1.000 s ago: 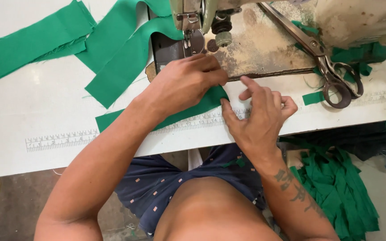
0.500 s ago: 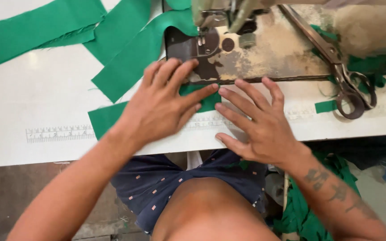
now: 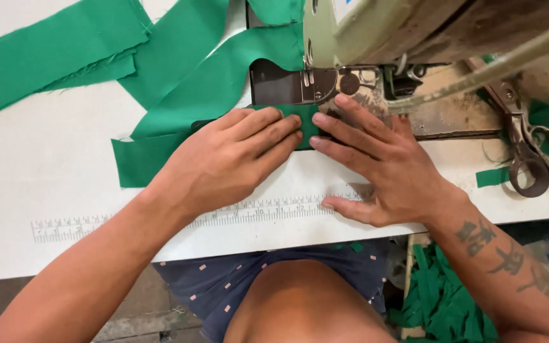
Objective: The person is sewing green fabric strips using an industrial sewing machine and cutting them to length with scissors.
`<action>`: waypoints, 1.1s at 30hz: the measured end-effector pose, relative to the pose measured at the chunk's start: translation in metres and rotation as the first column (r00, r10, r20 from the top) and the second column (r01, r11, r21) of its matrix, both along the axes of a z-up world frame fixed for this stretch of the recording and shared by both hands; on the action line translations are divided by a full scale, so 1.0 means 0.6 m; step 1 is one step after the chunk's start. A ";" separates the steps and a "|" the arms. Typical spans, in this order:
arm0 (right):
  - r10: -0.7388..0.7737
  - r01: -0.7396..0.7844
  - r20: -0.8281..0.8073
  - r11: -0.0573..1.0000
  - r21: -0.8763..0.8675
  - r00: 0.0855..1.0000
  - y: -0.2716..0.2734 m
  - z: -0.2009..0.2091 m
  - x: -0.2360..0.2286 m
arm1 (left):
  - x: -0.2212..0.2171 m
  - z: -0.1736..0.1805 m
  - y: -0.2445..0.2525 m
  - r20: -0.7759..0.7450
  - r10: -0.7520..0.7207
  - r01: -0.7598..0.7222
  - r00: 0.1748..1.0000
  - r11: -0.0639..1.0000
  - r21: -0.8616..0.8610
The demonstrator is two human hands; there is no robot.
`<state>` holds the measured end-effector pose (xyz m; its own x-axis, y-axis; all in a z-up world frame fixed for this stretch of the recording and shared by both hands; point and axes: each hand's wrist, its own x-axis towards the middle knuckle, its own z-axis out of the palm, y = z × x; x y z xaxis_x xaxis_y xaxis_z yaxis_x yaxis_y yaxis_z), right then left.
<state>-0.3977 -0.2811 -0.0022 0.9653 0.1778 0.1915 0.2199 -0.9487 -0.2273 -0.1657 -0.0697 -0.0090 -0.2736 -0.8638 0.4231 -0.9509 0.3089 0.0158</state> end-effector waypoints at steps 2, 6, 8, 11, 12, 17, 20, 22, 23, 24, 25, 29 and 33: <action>-0.003 0.003 -0.020 1.000 0.009 1.000 -0.001 0.000 0.001 | 0.002 0.005 -0.001 0.008 -0.008 0.008 1.000 1.000 -0.026; 0.004 -0.001 -0.042 0.997 0.078 0.999 -0.007 0.000 0.003 | 0.004 0.008 -0.006 -0.012 -0.016 0.015 1.000 0.999 -0.033; 0.006 -0.002 -0.046 0.995 0.103 0.999 -0.009 -0.001 0.005 | 0.003 0.010 -0.007 -0.023 -0.015 0.014 1.000 0.999 -0.037; 0.012 -0.003 -0.053 0.988 0.153 0.999 -0.008 0.001 0.009 | 0.001 0.014 -0.009 -0.026 -0.012 0.011 1.000 0.999 -0.033; 0.019 -0.011 -0.043 0.986 0.169 0.999 -0.007 0.004 0.011 | 0.000 0.016 -0.010 0.020 0.017 -0.017 1.000 1.000 -0.011; 0.031 -0.020 -0.048 0.976 0.218 0.998 -0.011 0.014 0.012 | -0.005 0.031 -0.019 0.148 0.065 -0.070 0.987 0.997 0.032; 0.004 0.022 -0.129 0.981 0.193 0.992 -0.020 0.026 0.020 | 0.004 0.038 -0.029 0.205 0.065 -0.074 0.977 0.997 0.038; -0.113 0.158 -0.342 0.982 0.107 0.933 -0.024 0.037 0.031 | 0.016 0.035 -0.039 0.177 0.071 -0.079 0.982 0.996 0.037; -0.113 0.158 -0.342 0.982 0.107 0.933 -0.027 0.032 0.032 | 0.019 0.034 -0.040 0.178 0.071 -0.079 0.982 0.996 0.037; -0.028 0.127 -0.349 0.957 0.262 0.937 -0.033 0.028 0.035 | 0.023 0.033 -0.043 0.152 0.076 -0.080 0.985 0.997 0.020; 0.057 0.095 -0.343 0.907 0.411 0.938 -0.040 0.023 0.039 | 0.028 0.031 -0.048 0.127 0.080 -0.081 0.989 0.997 0.003; -0.072 0.317 -0.561 0.881 0.352 0.825 -0.038 0.014 0.041 | 0.035 0.021 -0.047 0.080 0.071 -0.073 0.994 0.997 0.020; -0.072 0.270 -0.519 0.909 0.317 0.852 -0.037 0.016 0.041 | 0.036 0.017 -0.050 0.090 0.083 -0.083 0.992 0.997 -0.005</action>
<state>-0.3731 -0.3034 0.0076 0.9561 0.0140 -0.2927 -0.1708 -0.7849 -0.5956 -0.1443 -0.0997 0.0009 -0.2384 -0.8846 0.4008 -0.9707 0.2293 -0.0715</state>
